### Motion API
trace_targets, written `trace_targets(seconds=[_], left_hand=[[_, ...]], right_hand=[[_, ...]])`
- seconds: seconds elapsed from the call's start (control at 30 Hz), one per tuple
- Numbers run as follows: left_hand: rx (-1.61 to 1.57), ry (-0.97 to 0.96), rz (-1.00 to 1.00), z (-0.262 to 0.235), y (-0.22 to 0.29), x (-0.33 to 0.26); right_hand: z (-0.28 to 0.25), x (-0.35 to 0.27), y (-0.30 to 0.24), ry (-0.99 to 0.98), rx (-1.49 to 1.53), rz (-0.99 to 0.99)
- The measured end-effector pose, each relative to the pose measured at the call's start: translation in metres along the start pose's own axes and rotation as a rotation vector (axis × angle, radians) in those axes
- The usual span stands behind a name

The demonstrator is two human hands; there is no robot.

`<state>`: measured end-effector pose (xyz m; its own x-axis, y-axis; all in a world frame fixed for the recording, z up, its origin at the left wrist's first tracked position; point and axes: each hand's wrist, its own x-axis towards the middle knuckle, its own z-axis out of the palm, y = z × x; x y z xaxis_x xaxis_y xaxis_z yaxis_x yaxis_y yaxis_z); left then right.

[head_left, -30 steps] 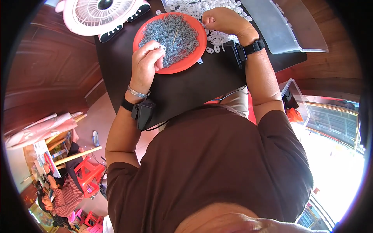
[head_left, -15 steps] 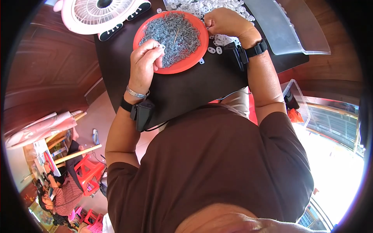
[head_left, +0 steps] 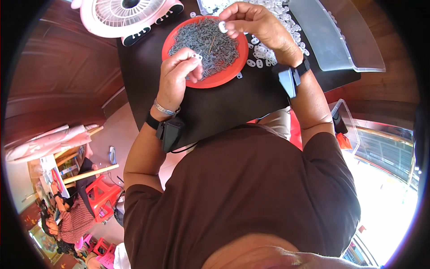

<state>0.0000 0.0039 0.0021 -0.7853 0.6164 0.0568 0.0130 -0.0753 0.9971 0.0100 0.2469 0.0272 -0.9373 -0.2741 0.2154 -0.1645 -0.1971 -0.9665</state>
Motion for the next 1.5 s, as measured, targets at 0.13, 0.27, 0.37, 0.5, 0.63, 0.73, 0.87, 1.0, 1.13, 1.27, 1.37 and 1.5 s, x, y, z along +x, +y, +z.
trace_targets(seconds=[0.13, 0.27, 0.37, 0.5, 0.63, 0.73, 0.87, 1.0, 1.13, 1.27, 1.37, 1.5], left_hand=[[-0.052, -0.072, 0.049, 0.005, 0.000, 0.000], [-0.132, -0.075, 0.079, 0.008, 0.002, -0.001], [-0.199, -0.069, 0.076, 0.005, -0.001, 0.000], [-0.220, -0.058, 0.076, 0.004, -0.002, 0.000], [-0.189, -0.071, 0.122, 0.001, -0.005, 0.000], [-0.218, -0.032, 0.134, 0.002, -0.004, 0.001], [-0.070, 0.045, 0.096, 0.003, -0.003, -0.002], [0.035, 0.148, 0.055, 0.012, 0.001, -0.006], [0.060, 0.157, 0.049, 0.012, 0.000, -0.005], [0.115, 0.153, 0.069, 0.009, -0.002, -0.005], [0.115, 0.152, 0.075, 0.009, -0.004, -0.005], [0.142, 0.149, 0.032, 0.011, -0.002, -0.005]], right_hand=[[0.023, -0.002, 0.013, -0.040, -0.024, -0.024], [0.035, 0.001, 0.025, -0.099, -0.045, -0.023], [0.041, -0.001, 0.024, -0.085, -0.093, -0.027], [0.042, -0.002, 0.022, -0.045, -0.253, -0.042], [0.037, -0.001, 0.026, -0.006, -0.285, -0.047], [0.035, -0.002, 0.021, -0.057, -0.289, 0.017], [0.037, -0.001, 0.018, -0.010, -0.195, 0.106], [0.038, -0.001, 0.017, 0.061, -0.113, 0.106], [0.040, -0.002, 0.019, 0.050, -0.144, 0.084], [0.040, -0.002, 0.017, 0.046, -0.138, 0.077], [0.040, -0.002, 0.017, 0.029, -0.129, 0.083], [0.043, -0.003, 0.018, 0.003, -0.196, 0.040]])
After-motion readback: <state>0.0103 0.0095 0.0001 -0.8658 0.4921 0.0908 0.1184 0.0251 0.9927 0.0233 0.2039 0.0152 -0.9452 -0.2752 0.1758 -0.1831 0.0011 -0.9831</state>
